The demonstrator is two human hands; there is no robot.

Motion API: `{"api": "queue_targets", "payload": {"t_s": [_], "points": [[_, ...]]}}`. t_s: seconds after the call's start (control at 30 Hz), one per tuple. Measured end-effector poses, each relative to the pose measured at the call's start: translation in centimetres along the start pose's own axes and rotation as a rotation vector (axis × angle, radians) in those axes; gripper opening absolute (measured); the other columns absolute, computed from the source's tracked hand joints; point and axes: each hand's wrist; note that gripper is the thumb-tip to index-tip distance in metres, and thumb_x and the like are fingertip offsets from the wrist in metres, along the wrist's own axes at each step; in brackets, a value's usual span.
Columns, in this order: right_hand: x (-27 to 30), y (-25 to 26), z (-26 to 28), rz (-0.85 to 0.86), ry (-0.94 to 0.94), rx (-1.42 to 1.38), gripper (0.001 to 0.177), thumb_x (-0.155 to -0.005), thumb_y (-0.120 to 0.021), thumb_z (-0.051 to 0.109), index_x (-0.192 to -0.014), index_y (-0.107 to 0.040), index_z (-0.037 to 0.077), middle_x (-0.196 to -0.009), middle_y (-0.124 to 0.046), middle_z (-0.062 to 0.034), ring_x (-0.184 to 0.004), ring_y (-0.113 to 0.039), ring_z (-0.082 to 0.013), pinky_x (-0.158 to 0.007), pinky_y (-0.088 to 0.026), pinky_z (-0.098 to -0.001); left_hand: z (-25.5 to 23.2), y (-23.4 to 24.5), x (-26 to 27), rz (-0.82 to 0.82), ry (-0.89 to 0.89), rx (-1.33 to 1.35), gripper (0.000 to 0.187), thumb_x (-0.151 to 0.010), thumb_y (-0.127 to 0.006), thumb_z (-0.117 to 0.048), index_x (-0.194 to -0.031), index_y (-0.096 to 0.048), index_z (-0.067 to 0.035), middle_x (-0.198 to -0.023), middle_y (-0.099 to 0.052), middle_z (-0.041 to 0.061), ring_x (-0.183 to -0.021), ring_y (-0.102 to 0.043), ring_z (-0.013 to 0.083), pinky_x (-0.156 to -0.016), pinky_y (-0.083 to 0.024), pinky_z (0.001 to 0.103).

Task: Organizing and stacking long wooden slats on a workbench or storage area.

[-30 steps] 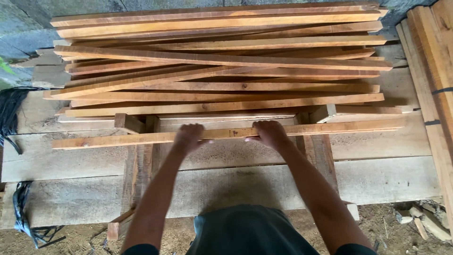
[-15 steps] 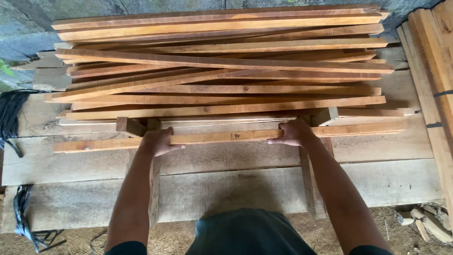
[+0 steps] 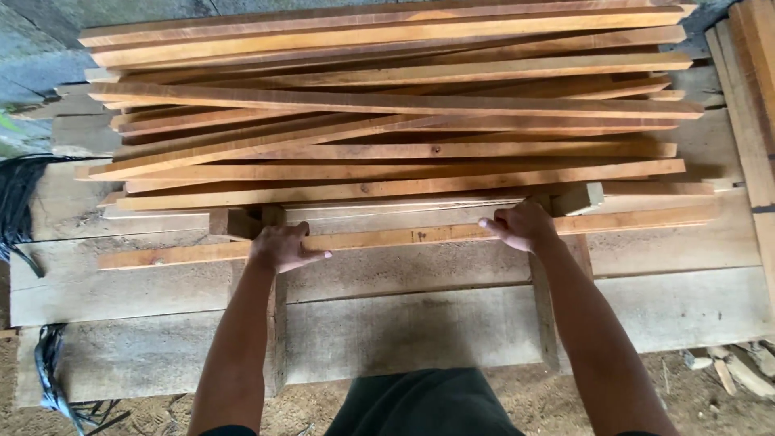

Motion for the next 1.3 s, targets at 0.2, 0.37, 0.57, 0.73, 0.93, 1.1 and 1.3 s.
{"api": "queue_targets", "payload": {"t_s": [0.2,0.37,0.57,0.73,0.93,1.1,1.3], "points": [[0.0,2.0,1.2,-0.015,-0.12,-0.181,0.077,-0.099,-0.022,0.074,-0.099,-0.074,0.017,-0.099,-0.078,-0.0194,-0.112,-0.072,-0.0407,-0.1,-0.053,-0.0504,0.4,0.5,-0.4,0.026,-0.016,0.022,0.057,-0.091,-0.04,-0.077,-0.105,-0.06,-0.025,-0.1,-0.079,0.007,-0.103,-0.076,0.0331,-0.093,-0.056,0.047],[-2.1,-0.5,0.5,-0.089,-0.268,-0.263,0.061,-0.091,-0.042,0.077,-0.094,-0.076,0.027,-0.095,-0.08,-0.0073,-0.108,-0.074,-0.033,-0.094,-0.055,-0.0449,-0.9,3.4,0.5,0.178,0.045,0.047,0.056,-0.09,-0.027,-0.073,-0.104,-0.058,-0.029,-0.103,-0.077,0.005,-0.108,-0.075,0.0291,-0.098,-0.053,0.046],[-3.5,-2.0,-0.5,-0.164,-0.278,-0.361,0.047,-0.087,-0.059,0.066,-0.096,-0.077,0.023,-0.1,-0.079,-0.0094,-0.11,-0.073,-0.0348,-0.096,-0.054,-0.0467,-1.7,5.4,1.5,0.172,0.078,0.106,0.046,-0.096,-0.03,-0.063,-0.099,-0.059,-0.028,-0.099,-0.076,0.007,-0.105,-0.074,0.0318,-0.097,-0.054,0.046],[-2.4,-1.3,0.5,-0.181,-0.304,-0.366,0.048,-0.087,-0.058,0.069,-0.096,-0.078,0.026,-0.099,-0.079,-0.0073,-0.108,-0.074,-0.0327,-0.095,-0.055,-0.0451,-0.3,1.4,-0.7,0.136,0.157,0.196,0.05,-0.099,-0.027,-0.062,-0.097,-0.063,-0.027,-0.097,-0.077,0.007,-0.103,-0.075,0.0318,-0.094,-0.055,0.045],[-2.3,-0.8,0.8,-0.149,-0.307,-0.367,0.049,-0.09,-0.053,0.064,-0.096,-0.077,0.022,-0.1,-0.079,-0.0095,-0.107,-0.074,-0.0342,-0.096,-0.055,-0.0473,-0.9,2.4,-0.6,0.112,0.201,0.201,0.047,-0.099,-0.03,-0.053,-0.102,-0.067,-0.025,-0.106,-0.078,0.01,-0.109,-0.073,0.0332,-0.099,-0.055,0.047],[-2.0,-0.7,0.7,-0.166,-0.318,-0.368,0.047,-0.09,-0.053,0.062,-0.095,-0.076,0.022,-0.097,-0.078,-0.0106,-0.105,-0.074,-0.0356,-0.094,-0.055,-0.0471,-1.4,2.8,-0.7,0.117,0.199,0.167,0.047,-0.097,-0.029,-0.05,-0.103,-0.069,-0.026,-0.105,-0.079,0.009,-0.107,-0.075,0.0318,-0.099,-0.056,0.045],[-1.6,-0.2,1.0,-0.166,-0.323,-0.385,0.048,-0.09,-0.051,0.064,-0.098,-0.076,0.023,-0.103,-0.078,-0.0106,-0.109,-0.072,-0.037,-0.097,-0.054,-0.048,-1.4,1.8,-1.3,0.132,0.212,0.151,0.055,-0.096,-0.025,-0.051,-0.101,-0.072,-0.022,-0.107,-0.078,0.011,-0.109,-0.074,0.0335,-0.102,-0.055,0.046]]}}
Point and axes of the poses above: each hand's wrist, its own x-axis away from the middle knuckle, its own y-axis out of the back of the hand, z = x × y
